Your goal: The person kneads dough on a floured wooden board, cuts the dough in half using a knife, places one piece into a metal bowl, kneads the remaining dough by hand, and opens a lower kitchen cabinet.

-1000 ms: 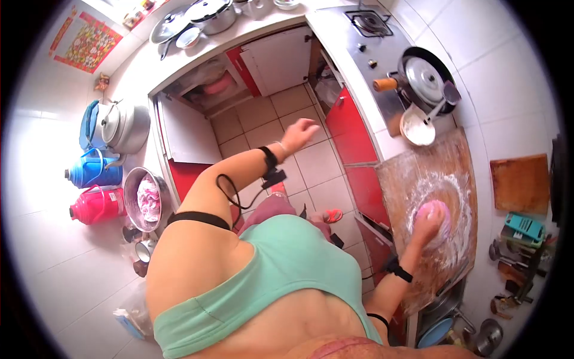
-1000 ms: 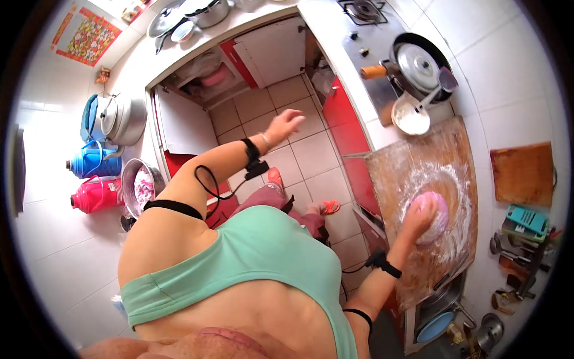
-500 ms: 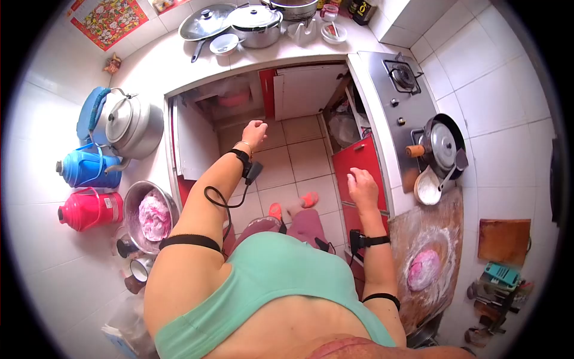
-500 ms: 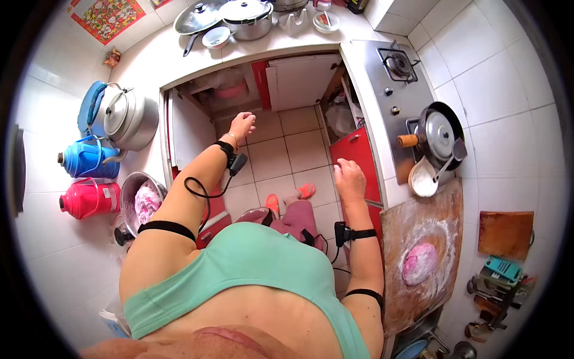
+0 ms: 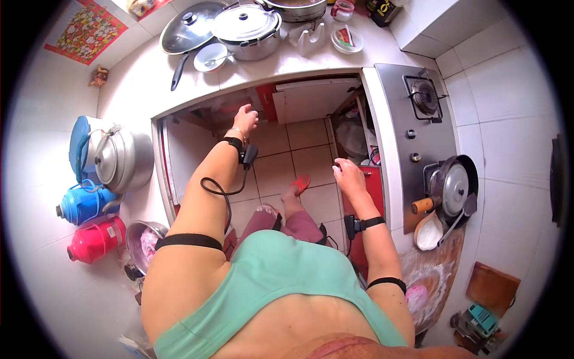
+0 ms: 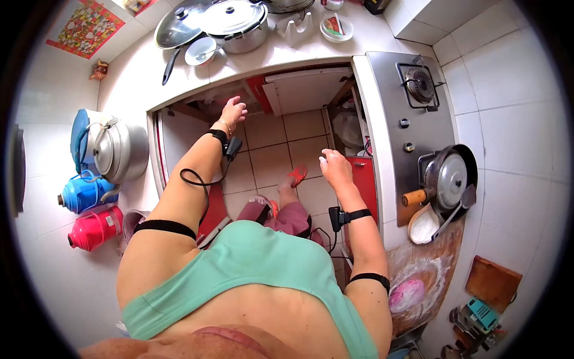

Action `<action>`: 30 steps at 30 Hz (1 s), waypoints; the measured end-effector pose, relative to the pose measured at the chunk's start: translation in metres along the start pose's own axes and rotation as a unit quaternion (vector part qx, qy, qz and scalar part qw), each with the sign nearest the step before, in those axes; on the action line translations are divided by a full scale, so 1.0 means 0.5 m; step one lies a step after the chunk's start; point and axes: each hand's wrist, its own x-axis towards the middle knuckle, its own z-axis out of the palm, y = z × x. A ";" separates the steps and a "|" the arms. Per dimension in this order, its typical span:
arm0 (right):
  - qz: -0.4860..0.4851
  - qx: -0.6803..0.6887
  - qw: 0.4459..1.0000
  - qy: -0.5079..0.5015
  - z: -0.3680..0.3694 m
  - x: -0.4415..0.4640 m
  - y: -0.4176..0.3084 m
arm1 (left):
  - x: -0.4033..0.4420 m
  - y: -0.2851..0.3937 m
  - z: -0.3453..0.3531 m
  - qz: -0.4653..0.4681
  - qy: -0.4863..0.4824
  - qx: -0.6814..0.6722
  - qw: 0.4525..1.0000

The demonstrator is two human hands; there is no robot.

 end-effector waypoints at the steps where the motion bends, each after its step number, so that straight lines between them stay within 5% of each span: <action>1: -0.005 -0.005 1.000 -0.012 0.000 0.028 0.002 | 0.030 0.001 0.006 0.001 0.011 -0.021 1.000; 10: -0.012 0.017 0.997 -0.069 0.066 0.213 0.006 | 0.248 -0.023 0.025 0.003 0.048 -0.064 0.997; 13: 0.007 0.033 0.997 -0.064 0.101 0.248 -0.004 | 0.510 -0.226 -0.031 0.147 -0.065 0.307 0.938; 16: 0.027 0.057 0.997 -0.053 0.125 0.266 -0.020 | 0.535 -0.243 -0.017 0.175 -0.087 0.279 0.940; 18: 0.058 0.112 0.991 -0.039 0.146 0.277 -0.026 | 0.495 -0.205 -0.004 0.306 0.037 0.501 0.808; 19: 0.070 0.115 0.990 -0.042 0.149 0.287 -0.030 | 0.450 -0.167 -0.008 0.342 0.006 0.757 0.556; 20: 0.077 0.119 0.989 -0.043 0.157 0.295 -0.033 | 0.398 -0.137 0.004 0.342 -0.001 0.759 0.553; 21: 0.093 0.158 0.983 -0.018 0.165 0.304 -0.036 | 0.341 -0.108 0.022 0.302 0.041 0.517 0.800; 22: 0.109 0.198 0.974 0.007 0.174 0.313 -0.038 | 0.294 -0.090 0.029 0.221 0.079 0.212 0.949; 23: 0.134 0.251 0.959 0.009 0.191 0.324 -0.034 | 0.264 -0.090 0.022 0.125 0.063 0.270 0.953; 24: 0.141 0.257 0.956 0.008 0.202 0.335 -0.035 | 0.264 -0.155 0.013 0.227 0.080 0.277 0.930; 28: 0.237 0.231 0.944 0.018 0.241 0.346 -0.038 | 0.048 -0.085 0.040 0.132 -0.100 0.279 0.946; 30: 0.253 0.159 0.954 0.012 0.256 0.348 -0.037 | -0.005 -0.128 0.061 0.243 -0.143 0.287 0.915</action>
